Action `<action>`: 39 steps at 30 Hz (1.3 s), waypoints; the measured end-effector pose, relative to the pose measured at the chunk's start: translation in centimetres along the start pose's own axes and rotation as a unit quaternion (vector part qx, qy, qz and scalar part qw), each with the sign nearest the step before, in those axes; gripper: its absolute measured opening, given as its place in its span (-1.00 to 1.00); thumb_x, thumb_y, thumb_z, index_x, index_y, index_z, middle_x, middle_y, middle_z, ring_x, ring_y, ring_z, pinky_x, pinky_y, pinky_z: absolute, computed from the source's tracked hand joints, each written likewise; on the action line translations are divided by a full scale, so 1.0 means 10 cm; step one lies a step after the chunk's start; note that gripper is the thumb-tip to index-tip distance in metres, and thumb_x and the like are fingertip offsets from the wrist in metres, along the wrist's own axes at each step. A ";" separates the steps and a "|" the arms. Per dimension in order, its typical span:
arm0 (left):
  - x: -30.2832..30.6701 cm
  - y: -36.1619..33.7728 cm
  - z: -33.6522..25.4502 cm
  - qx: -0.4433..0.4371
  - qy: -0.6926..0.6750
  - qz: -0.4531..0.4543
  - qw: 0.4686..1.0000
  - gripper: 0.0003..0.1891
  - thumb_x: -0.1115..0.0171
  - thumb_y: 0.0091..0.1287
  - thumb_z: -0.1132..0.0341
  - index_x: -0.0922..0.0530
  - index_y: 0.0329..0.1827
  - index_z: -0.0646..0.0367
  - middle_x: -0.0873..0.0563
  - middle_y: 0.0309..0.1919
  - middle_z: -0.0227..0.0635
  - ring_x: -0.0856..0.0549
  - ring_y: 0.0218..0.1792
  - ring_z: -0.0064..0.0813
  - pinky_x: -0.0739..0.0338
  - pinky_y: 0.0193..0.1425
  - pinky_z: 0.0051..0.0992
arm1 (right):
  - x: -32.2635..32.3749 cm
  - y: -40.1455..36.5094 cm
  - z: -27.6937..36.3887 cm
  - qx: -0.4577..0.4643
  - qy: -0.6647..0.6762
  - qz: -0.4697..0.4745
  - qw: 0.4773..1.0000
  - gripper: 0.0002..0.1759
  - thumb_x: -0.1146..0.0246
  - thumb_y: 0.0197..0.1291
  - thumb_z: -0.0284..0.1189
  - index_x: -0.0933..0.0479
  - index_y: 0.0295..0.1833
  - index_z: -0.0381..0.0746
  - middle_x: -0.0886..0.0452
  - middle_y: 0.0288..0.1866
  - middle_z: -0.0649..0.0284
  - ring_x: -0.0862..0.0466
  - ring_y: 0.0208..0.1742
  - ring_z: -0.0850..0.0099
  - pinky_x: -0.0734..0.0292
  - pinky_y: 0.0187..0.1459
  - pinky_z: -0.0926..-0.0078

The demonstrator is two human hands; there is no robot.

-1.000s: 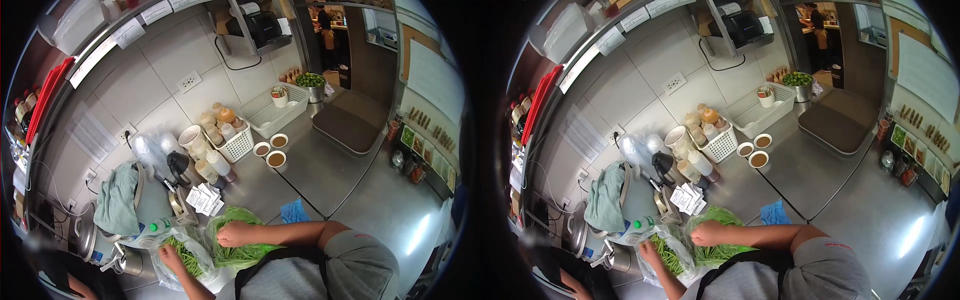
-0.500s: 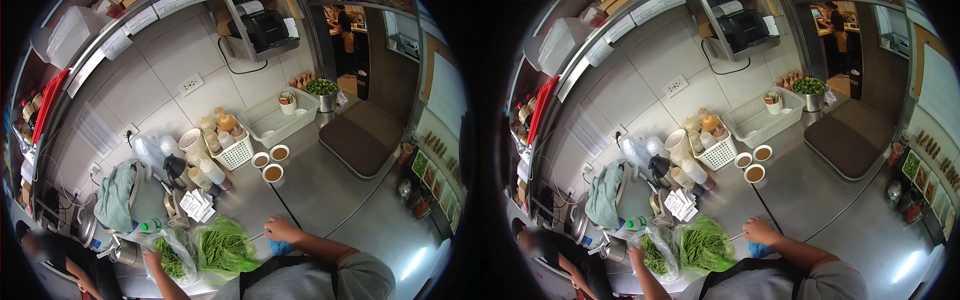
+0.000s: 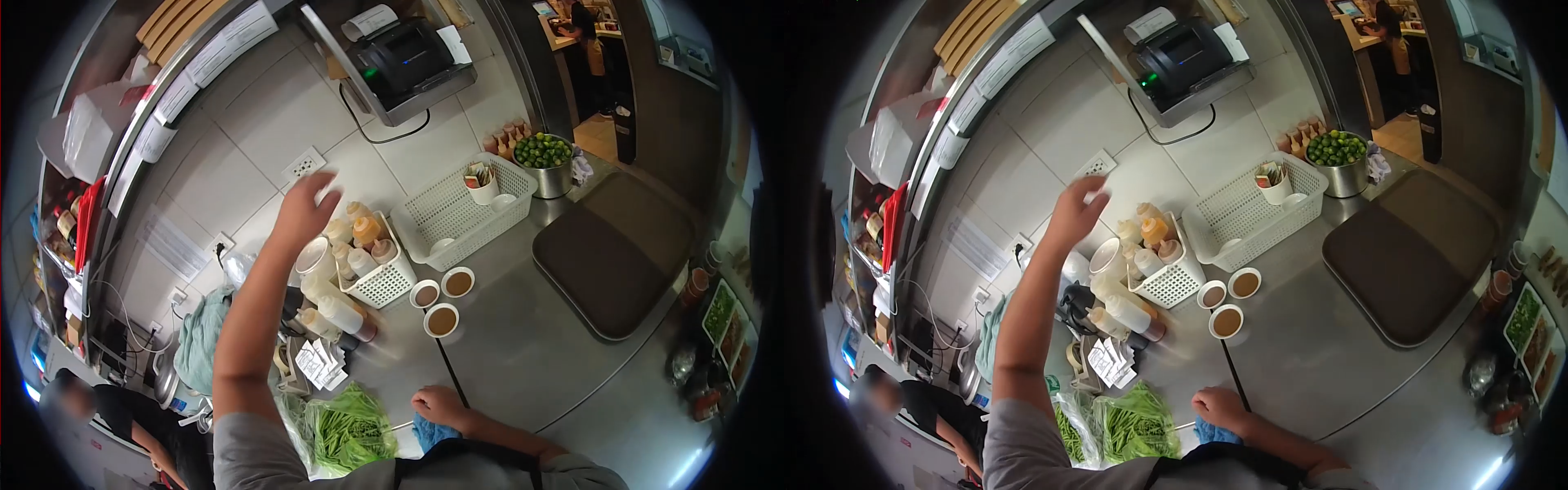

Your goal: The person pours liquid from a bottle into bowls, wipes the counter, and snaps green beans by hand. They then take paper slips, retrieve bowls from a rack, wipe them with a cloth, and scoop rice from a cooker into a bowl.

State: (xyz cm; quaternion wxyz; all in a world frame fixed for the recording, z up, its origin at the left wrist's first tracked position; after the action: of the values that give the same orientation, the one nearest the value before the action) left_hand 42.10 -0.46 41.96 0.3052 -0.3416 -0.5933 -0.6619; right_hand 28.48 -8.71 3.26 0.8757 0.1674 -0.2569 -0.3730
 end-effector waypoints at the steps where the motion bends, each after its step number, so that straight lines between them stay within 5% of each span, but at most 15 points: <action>1: -0.10 0.31 -0.15 -0.027 0.027 -0.012 0.999 -0.70 -0.13 0.09 0.32 -0.47 -0.12 0.24 -0.57 -0.23 -0.12 -0.56 -0.19 -0.32 -0.46 -0.16 -0.47 | 0.01 0.00 -0.02 -0.004 0.014 -0.011 1.000 -0.89 -0.10 -0.07 -0.37 -0.46 -0.51 -0.15 -0.51 -0.53 0.23 -0.52 -0.46 0.23 -0.41 -0.44 0.31; 6: -0.13 1.79 -0.58 -0.123 -0.037 -0.178 0.976 -0.63 -0.12 0.05 0.26 -0.45 -0.10 0.29 -0.54 -0.23 0.02 -0.55 -0.22 -0.14 -0.42 -0.11 -0.36 | 0.09 0.02 -0.08 -0.037 0.058 -0.007 0.998 -0.90 -0.15 -0.06 -0.37 -0.49 -0.47 -0.16 -0.54 -0.50 0.24 -0.55 -0.46 0.27 -0.42 -0.45 0.39; 10: -0.01 2.62 -0.05 0.010 -0.043 -0.326 0.944 -0.52 -0.10 0.08 0.20 -0.38 -0.07 0.45 -0.50 -0.14 0.13 -0.49 -0.09 0.00 -0.34 0.02 -0.33 | 0.11 0.00 -0.27 -0.090 0.169 -0.048 0.980 -0.91 -0.17 -0.05 -0.46 -0.47 -0.41 -0.25 -0.54 -0.49 0.18 -0.57 -0.46 0.35 -0.45 -0.43 0.49; 12: -0.10 2.81 0.22 0.153 -0.081 -0.293 0.940 -0.50 -0.09 0.08 0.19 -0.36 -0.05 0.47 -0.50 -0.12 0.11 -0.46 -0.02 -0.04 -0.32 0.05 -0.36 | 0.12 0.01 -0.31 -0.092 0.203 -0.058 0.973 -0.89 -0.15 -0.02 -0.49 -0.46 -0.37 -0.30 -0.54 -0.49 0.17 -0.57 -0.47 0.40 -0.46 -0.42 0.54; 14: -0.34 3.00 0.52 0.196 -0.216 -0.226 0.929 -0.54 -0.10 0.08 0.22 -0.38 -0.05 0.43 -0.53 -0.15 0.04 -0.50 -0.07 -0.16 -0.35 -0.02 -0.40 | 0.11 0.01 -0.35 -0.094 0.218 -0.062 0.969 -0.89 -0.15 0.00 -0.49 -0.46 -0.35 -0.30 -0.53 -0.49 0.17 -0.57 -0.47 0.41 -0.45 -0.41 0.55; 16: -0.32 3.03 0.55 0.146 -0.292 -0.281 0.902 -0.70 -0.10 0.04 0.29 -0.47 -0.23 0.36 -0.60 -0.32 -0.18 -0.58 -0.32 -0.33 -0.42 -0.21 -0.45 | 0.11 0.00 -0.39 -0.100 0.247 -0.072 0.961 -0.89 -0.14 0.00 -0.49 -0.46 -0.33 -0.30 -0.53 -0.49 0.17 -0.56 -0.46 0.42 -0.45 -0.40 0.56; 18: -0.19 3.03 0.55 0.115 -0.176 -0.332 0.920 -0.78 -0.10 0.01 0.33 -0.50 -0.35 0.32 -0.61 -0.43 -0.21 -0.57 -0.38 -0.38 -0.42 -0.25 -0.47 | 0.11 -0.01 -0.39 -0.105 0.254 -0.069 0.959 -0.89 -0.14 0.01 -0.49 -0.45 -0.32 -0.30 -0.53 -0.49 0.18 -0.56 -0.46 0.43 -0.44 -0.40 0.56; 20: -0.01 2.81 0.24 0.047 -0.144 -0.391 0.908 -0.81 -0.09 -0.02 0.35 -0.51 -0.40 0.28 -0.59 -0.49 -0.21 -0.55 -0.42 -0.42 -0.41 -0.28 -0.49 | 0.11 0.00 -0.38 -0.110 0.239 -0.062 0.963 -0.89 -0.13 0.01 -0.50 -0.45 -0.32 -0.30 -0.53 -0.48 0.18 -0.56 -0.45 0.44 -0.44 -0.39 0.57; 21: 0.07 2.80 0.16 0.046 -0.196 -0.367 0.908 -0.77 -0.12 0.03 0.33 -0.49 -0.30 0.31 -0.56 -0.48 -0.32 -0.52 -0.46 -0.55 -0.38 -0.37 -0.59 | 0.12 0.01 -0.37 -0.108 0.239 -0.063 0.963 -0.89 -0.14 0.01 -0.49 -0.45 -0.32 -0.30 -0.53 -0.48 0.18 -0.56 -0.45 0.44 -0.44 -0.40 0.57; 26: 0.84 2.66 -0.05 0.029 -0.432 -0.251 0.866 -0.86 0.01 0.16 0.42 -0.37 -0.24 0.25 -0.54 -0.39 -0.33 -0.57 -0.37 -0.48 -0.44 -0.33 -0.60 | 0.13 0.04 -0.30 -0.104 0.212 -0.059 0.970 -0.87 -0.16 -0.01 -0.43 -0.47 -0.38 -0.27 -0.52 -0.51 0.13 -0.56 -0.46 0.33 -0.44 -0.44 0.49; 30: 1.40 1.84 -0.55 0.032 -0.453 -0.254 0.854 -0.92 0.15 0.24 0.44 -0.33 -0.34 0.25 -0.40 -0.50 -0.36 -0.40 -0.51 -0.59 -0.35 -0.47 -0.60 | 0.10 0.05 -0.22 -0.081 0.175 -0.029 0.981 -0.87 -0.16 -0.01 -0.44 -0.46 -0.40 -0.29 -0.52 -0.48 0.14 -0.55 -0.46 0.33 -0.43 -0.42 0.50; 34: 1.68 1.11 -0.53 0.033 -0.476 -0.240 0.846 -0.89 0.16 0.27 0.43 -0.34 -0.36 0.24 -0.43 -0.48 -0.34 -0.39 -0.49 -0.58 -0.34 -0.38 -0.58 | 0.09 0.04 -0.12 -0.060 0.140 -0.010 0.988 -0.88 -0.13 0.01 -0.46 -0.46 -0.38 -0.30 -0.52 -0.46 0.13 -0.55 -0.43 0.30 -0.43 -0.40 0.49; 36: 1.73 0.76 -0.32 0.016 -0.380 -0.226 0.897 -0.76 0.19 0.28 0.33 -0.41 -0.46 0.23 -0.48 -0.57 -0.40 -0.40 -0.55 -0.60 -0.31 -0.45 -0.61 | 0.08 0.01 -0.09 -0.061 0.109 -0.007 0.992 -0.88 -0.11 0.00 -0.47 -0.47 -0.38 -0.30 -0.52 -0.44 0.11 -0.55 -0.40 0.27 -0.43 -0.37 0.48; 39: 1.57 -0.04 -0.11 0.054 -0.540 -0.189 0.819 -0.90 0.03 0.17 0.41 -0.36 -0.31 0.23 -0.53 -0.43 -0.35 -0.55 -0.39 -0.51 -0.43 -0.33 -0.60 | 0.01 -0.03 -0.13 -0.080 0.056 0.007 0.995 -0.88 -0.11 -0.02 -0.47 -0.48 -0.39 -0.29 -0.53 -0.42 0.10 -0.54 -0.37 0.21 -0.43 -0.34 0.46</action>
State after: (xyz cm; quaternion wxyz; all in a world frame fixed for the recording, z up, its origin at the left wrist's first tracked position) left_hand 32.54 -1.47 54.48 -0.1769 -0.5081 -0.7509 -0.3830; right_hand 29.14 -8.84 2.13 0.9020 0.1159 -0.1778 -0.3759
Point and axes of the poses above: each hand's wrist, its own y-axis towards the middle knuckle, its own x-axis out of the back of the hand, z = x × y, the point moved 9 cm from there along y, towards the middle knuckle
